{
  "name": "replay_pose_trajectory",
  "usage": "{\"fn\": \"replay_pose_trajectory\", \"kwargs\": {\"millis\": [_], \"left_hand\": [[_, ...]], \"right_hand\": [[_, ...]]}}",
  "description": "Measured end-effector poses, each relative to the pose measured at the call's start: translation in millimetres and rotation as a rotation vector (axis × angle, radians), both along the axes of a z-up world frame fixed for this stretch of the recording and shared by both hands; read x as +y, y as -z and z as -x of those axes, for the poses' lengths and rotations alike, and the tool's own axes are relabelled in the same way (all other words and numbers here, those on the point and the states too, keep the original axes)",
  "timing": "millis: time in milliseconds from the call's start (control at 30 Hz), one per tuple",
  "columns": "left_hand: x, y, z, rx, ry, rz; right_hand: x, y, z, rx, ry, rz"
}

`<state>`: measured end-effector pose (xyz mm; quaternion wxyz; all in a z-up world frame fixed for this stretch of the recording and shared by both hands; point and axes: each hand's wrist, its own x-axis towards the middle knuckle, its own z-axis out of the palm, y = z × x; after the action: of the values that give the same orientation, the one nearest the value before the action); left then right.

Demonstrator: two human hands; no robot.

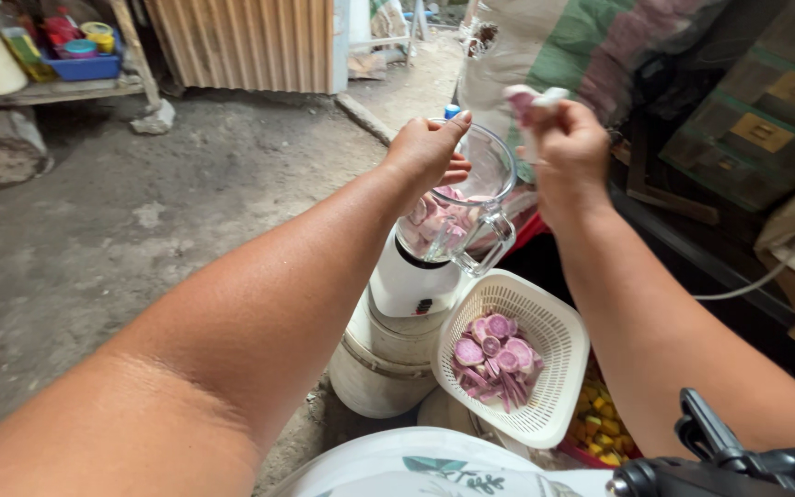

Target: The person peels the skin off sliced purple yam pieces by hand and places them into a blender jar. The person handles the slices one at a time, removing the outer layer and dropping the peeled pieces into the jar.

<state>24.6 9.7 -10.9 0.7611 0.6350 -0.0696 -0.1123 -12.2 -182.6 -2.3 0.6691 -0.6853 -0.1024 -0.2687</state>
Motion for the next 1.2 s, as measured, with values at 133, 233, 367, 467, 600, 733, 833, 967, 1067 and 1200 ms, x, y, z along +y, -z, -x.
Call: {"fn": "replay_pose_trajectory", "kwargs": {"millis": [133, 233, 367, 467, 600, 733, 833, 967, 1067, 1200], "left_hand": [[-3.5, 7.8, -6.9, -0.025, 0.016, 0.004], [-5.0, 10.4, -8.8, -0.017, -0.003, 0.007], [-6.1, 7.1, -6.8, -0.015, -0.018, -0.02], [-4.0, 3.7, -2.5, -0.02, -0.008, -0.023], [-0.2, -1.7, 4.2, -0.005, -0.031, -0.122], [1.4, -4.5, 6.9, 0.022, -0.038, -0.089], [-0.5, -4.0, 5.8, 0.034, -0.056, -0.087], [-7.9, -8.9, 5.7, 0.058, -0.11, -0.128], [-13.0, -13.9, 8.7, 0.018, -0.158, -0.341], [-19.2, -22.8, 9.4, -0.014, -0.18, -0.641]], "right_hand": [[-50.9, 36.9, 23.1, 0.096, 0.098, -0.088], [-73.6, 96.4, 43.0, 0.268, 0.244, -0.031], [-84.6, 176.6, 77.3, 0.568, 0.389, 0.174], [-88.1, 214.7, 101.9, 0.744, 0.467, 0.257], [-91.9, 232.2, 117.5, 0.855, 0.366, 0.111], [-92.3, 230.3, 122.2, 0.865, 0.426, 0.306], [-89.8, 225.9, 119.4, 0.908, 0.428, 0.285], [-90.6, 218.1, 111.3, 0.909, 0.291, 0.185], [-96.0, 210.1, 102.5, 0.904, 0.183, 0.118], [-100.7, 181.4, 83.8, 0.862, 0.103, 0.144]]}}
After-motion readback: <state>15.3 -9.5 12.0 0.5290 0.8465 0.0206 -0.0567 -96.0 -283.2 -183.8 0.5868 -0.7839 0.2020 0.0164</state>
